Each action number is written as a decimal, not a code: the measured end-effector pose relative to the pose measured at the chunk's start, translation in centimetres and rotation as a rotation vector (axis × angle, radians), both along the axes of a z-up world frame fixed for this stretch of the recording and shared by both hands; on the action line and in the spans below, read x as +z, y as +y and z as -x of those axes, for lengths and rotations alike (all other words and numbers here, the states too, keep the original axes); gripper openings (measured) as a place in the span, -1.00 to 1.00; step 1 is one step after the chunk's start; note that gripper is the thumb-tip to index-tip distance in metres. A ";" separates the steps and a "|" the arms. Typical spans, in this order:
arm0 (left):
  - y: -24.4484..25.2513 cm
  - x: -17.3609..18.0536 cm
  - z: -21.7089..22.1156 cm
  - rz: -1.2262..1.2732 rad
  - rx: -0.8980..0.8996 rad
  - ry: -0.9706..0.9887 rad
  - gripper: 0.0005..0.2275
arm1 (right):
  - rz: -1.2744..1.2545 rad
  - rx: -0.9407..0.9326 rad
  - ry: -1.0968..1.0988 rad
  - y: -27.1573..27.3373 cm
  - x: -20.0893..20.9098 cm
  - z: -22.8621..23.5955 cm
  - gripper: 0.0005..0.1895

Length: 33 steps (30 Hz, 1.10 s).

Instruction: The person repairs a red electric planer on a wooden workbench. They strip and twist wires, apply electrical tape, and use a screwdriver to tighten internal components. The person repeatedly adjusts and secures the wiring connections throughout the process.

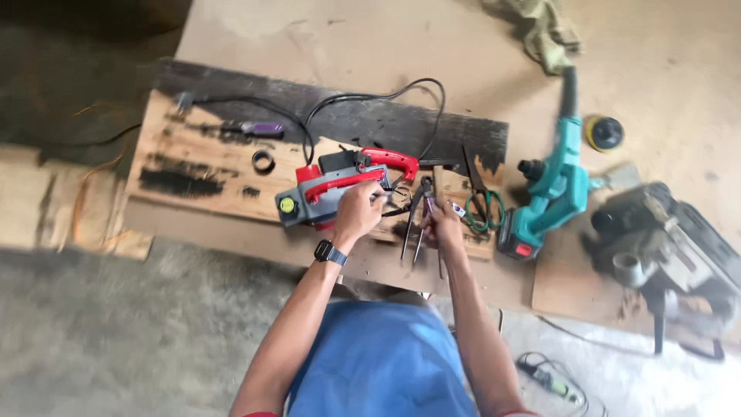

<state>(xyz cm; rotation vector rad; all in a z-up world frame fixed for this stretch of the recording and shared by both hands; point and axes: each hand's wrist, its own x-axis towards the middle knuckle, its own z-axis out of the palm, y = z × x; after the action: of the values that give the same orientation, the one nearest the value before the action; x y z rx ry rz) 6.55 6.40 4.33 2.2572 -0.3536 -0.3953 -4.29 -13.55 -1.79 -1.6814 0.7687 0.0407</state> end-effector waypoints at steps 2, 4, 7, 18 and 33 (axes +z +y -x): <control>1.1 3.0 -1.1 0.109 -0.093 -0.251 -0.76 | -0.534 -0.283 -0.195 1.1 -1.3 2.6 -0.73; 0.8 4.4 -2.2 0.085 -0.231 -0.231 -0.74 | -0.639 -0.358 -0.304 4.6 0.0 3.5 -0.74; 0.4 3.5 -3.0 -0.016 -0.442 -0.227 -0.79 | -0.803 -0.430 -0.463 10.4 4.8 4.1 -0.71; -1.1 1.4 -7.2 -0.163 -0.746 -0.235 -0.83 | -1.167 -0.420 -0.330 14.7 2.6 -0.8 -0.51; -1.5 0.1 -10.1 -0.209 -0.811 -0.272 -0.94 | -1.322 -0.474 -0.319 13.2 -1.5 -7.2 -0.57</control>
<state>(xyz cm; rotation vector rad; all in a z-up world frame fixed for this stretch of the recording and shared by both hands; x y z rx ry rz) 16.67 4.94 4.45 2.2839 -1.4412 -0.5475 2.87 -0.36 -3.32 -0.2274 0.6292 -0.0460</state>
